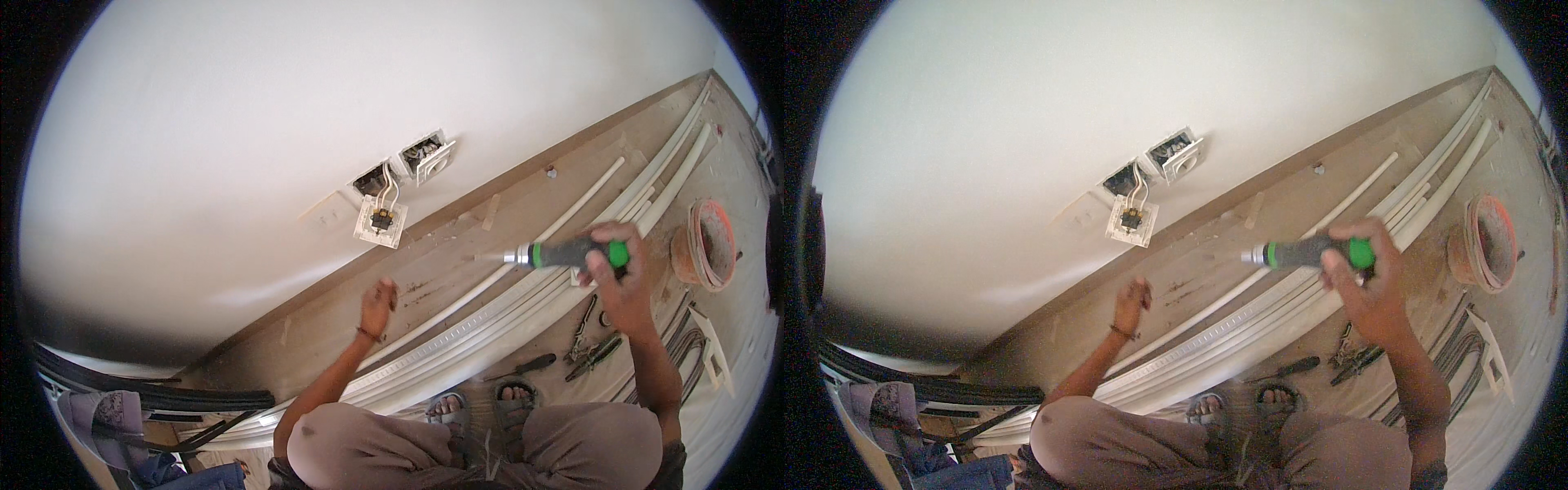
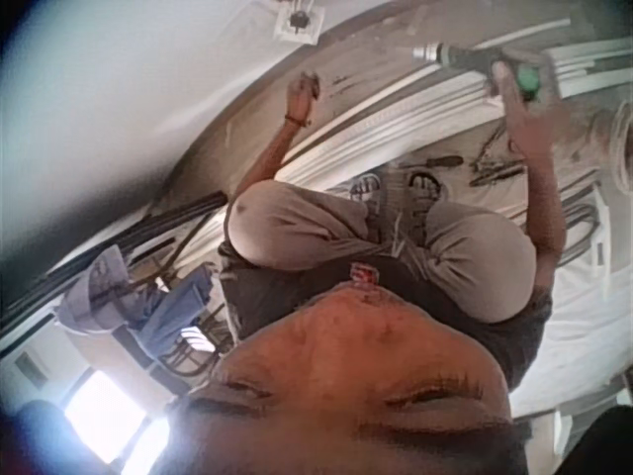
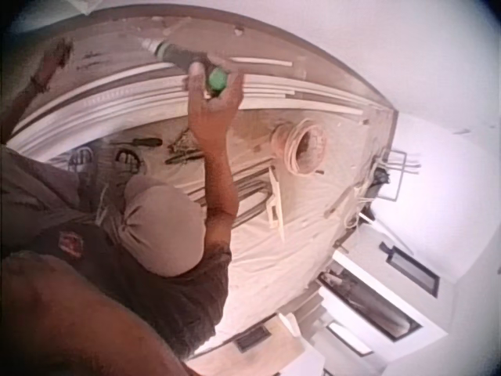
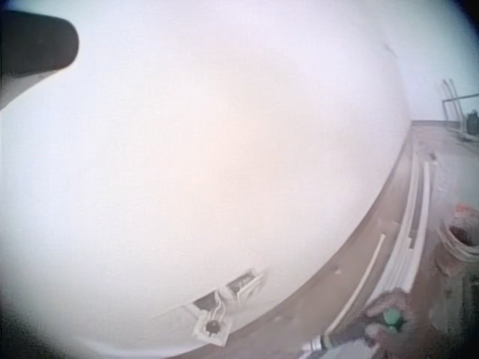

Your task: The person unscrews and removes electrical outlet modules from a wall using a screwdriver.

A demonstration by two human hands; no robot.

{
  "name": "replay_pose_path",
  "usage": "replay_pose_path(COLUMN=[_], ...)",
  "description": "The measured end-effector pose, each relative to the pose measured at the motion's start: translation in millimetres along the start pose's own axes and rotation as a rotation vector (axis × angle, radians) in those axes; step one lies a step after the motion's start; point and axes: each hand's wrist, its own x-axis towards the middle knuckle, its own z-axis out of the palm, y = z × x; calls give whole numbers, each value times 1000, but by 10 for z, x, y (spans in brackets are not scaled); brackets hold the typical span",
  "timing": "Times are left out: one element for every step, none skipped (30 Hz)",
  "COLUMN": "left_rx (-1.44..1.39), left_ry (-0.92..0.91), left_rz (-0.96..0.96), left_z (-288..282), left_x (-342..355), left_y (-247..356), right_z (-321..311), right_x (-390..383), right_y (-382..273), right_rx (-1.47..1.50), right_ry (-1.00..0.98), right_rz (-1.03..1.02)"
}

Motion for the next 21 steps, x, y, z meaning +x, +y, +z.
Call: replay_pose_path(left_rx=[-298, -605, -762, -917, -1070, -1102, -1134, -1166, -1179, -1191, -1203, -1196, -1186, -1177, -1199, -1222, -1246, -1251, -1257, -1263, -1265], left_ry=[52, 80, 22, -39, -103, -168, -229, -292, -328, -364, -401, -405, -408, -411, -417, -424, -431, -440, -445, -450, -434], left_rz=[-94, -186, -225, -269, -304, -268, -231, -194, -176, -159, -142, -142, -145, -147, -144, -141, -138, -122, -104, -86, -84], left_z=[-190, -233, -264, -295, -326, -337, -350, -357, -362, -370, -373, -368, -359, -350, -346, -332, -316, -293, -279, -264, -243], left_x=[69, 190, 275, 304, 326, 363, 395, 428, 461, 494, 520, 542, 566, 589, 594, 582, 573, 577, 574, 575, 577], left_y=[88, 216, 330, 554, 743, 845, 904, 947, 987, 1008, 1028, 1046, 1058, 1071, 1078, 1077, 1075, 1062, 1046, 1029, 1012], right_z=[61, 108, 156, 207, 244, 287, 336, 377, 416, 454, 486, 484, 483, 480, 480, 477, 471, 463, 456, 452, 449], right_x=[77, 137, 194, 248, 281, 312, 336, 345, 343, 339, 335, 337, 342, 345, 346, 346, 343, 336, 327, 320, 317], right_y=[-122, -161, -196, -200, -222, -222, -209, -196, -179, -150, -114, -106, -87, -67, -41, -6, 27, 57, 75, 94, 116], right_rx=[128, 97, 67, 37, -28, -93, -158, -153, -148, -142, -82, -90, -97, -105, -102, -101, -100, -108, -115, -121, -135], right_ry=[48, 60, 72, 84, 86, 87, 85, 79, 74, 69, 68, 63, 59, 55, 56, 58, 60, 65, 69, 71, 75], right_rz=[32, -35, -102, -166, -243, -320, -397, -400, -402, -404, -374, -382, -387, -393, -389, -385, -382, -371, -363, -355, -359])
